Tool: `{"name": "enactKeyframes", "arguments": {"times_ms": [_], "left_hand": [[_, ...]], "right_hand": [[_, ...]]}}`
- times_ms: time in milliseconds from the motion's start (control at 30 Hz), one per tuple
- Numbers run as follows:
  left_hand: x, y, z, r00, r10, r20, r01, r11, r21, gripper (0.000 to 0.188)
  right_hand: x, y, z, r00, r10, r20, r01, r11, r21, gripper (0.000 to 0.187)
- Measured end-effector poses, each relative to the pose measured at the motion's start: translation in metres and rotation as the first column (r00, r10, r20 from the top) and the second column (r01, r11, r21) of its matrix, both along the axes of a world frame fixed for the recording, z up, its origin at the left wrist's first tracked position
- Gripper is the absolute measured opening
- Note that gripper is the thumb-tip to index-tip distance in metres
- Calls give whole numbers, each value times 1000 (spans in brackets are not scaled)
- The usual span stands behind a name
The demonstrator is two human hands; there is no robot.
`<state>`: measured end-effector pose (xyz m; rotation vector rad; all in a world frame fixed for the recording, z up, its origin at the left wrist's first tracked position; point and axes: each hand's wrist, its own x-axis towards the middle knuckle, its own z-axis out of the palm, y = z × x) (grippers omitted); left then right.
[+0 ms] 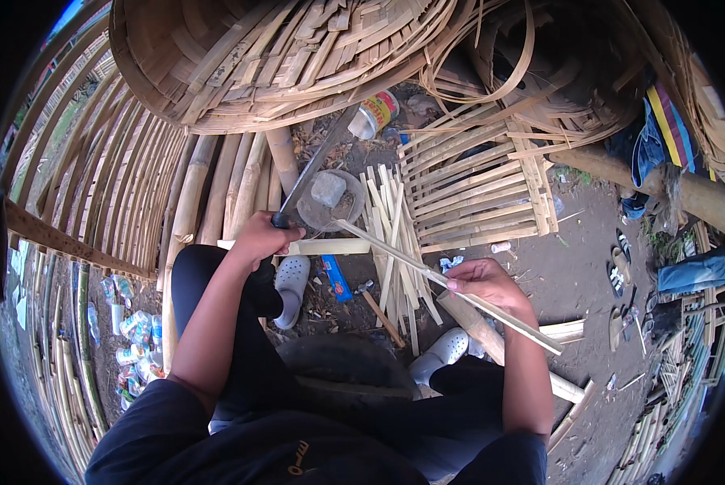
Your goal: The person prepares bamboo strips by hitting a machete with a hammer to split the bamboo, then trims the edges of the bamboo strips using the machete.
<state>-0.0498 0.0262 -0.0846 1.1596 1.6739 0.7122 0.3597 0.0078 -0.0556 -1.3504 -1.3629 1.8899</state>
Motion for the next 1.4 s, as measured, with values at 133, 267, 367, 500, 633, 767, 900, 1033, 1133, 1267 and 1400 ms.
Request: {"name": "enactKeyframes", "arguments": {"times_ms": [133,267,367,500,633,767,900,1033,1133,1267,1400], "left_hand": [[9,28,-70,971,7,-238,2,999,39,28],[-5,43,-162,882,-4,-471,10,1000,11,36],[-11,33,-190,805,-81,-587,-20,986,-164,33],[-31,24,-217,840,-205,-502,-16,916,-401,33],[-39,23,-243,881,-118,-459,-83,915,-394,31],[-50,26,-268,907,42,-419,-213,904,-370,32],[-62,39,-287,914,101,-393,-274,869,-413,36],[-50,49,-282,928,92,-362,-255,865,-433,32],[-61,51,-285,933,119,-341,-272,851,-449,30],[-46,47,-264,947,164,-278,-276,856,-437,30],[-51,44,-271,905,148,-399,-292,898,-330,32]], "right_hand": [[4,-5,-8,997,-66,-35,63,996,-69,33],[-5,-6,-2,999,-49,4,49,999,-24,28],[6,-8,-6,997,-66,42,67,997,-23,27],[13,-10,-4,995,-82,48,85,995,-52,27],[21,-15,0,997,-74,-8,73,995,-73,31],[25,-18,7,997,-80,-18,77,988,-136,36],[27,-21,13,998,-51,-21,48,989,-141,36],[40,-24,15,998,-57,19,60,986,-156,36],[42,-23,19,999,-35,16,37,987,-158,37],[44,-26,15,999,-52,-10,50,983,-176,38],[39,-25,12,990,-137,6,137,983,-125,38]]}}
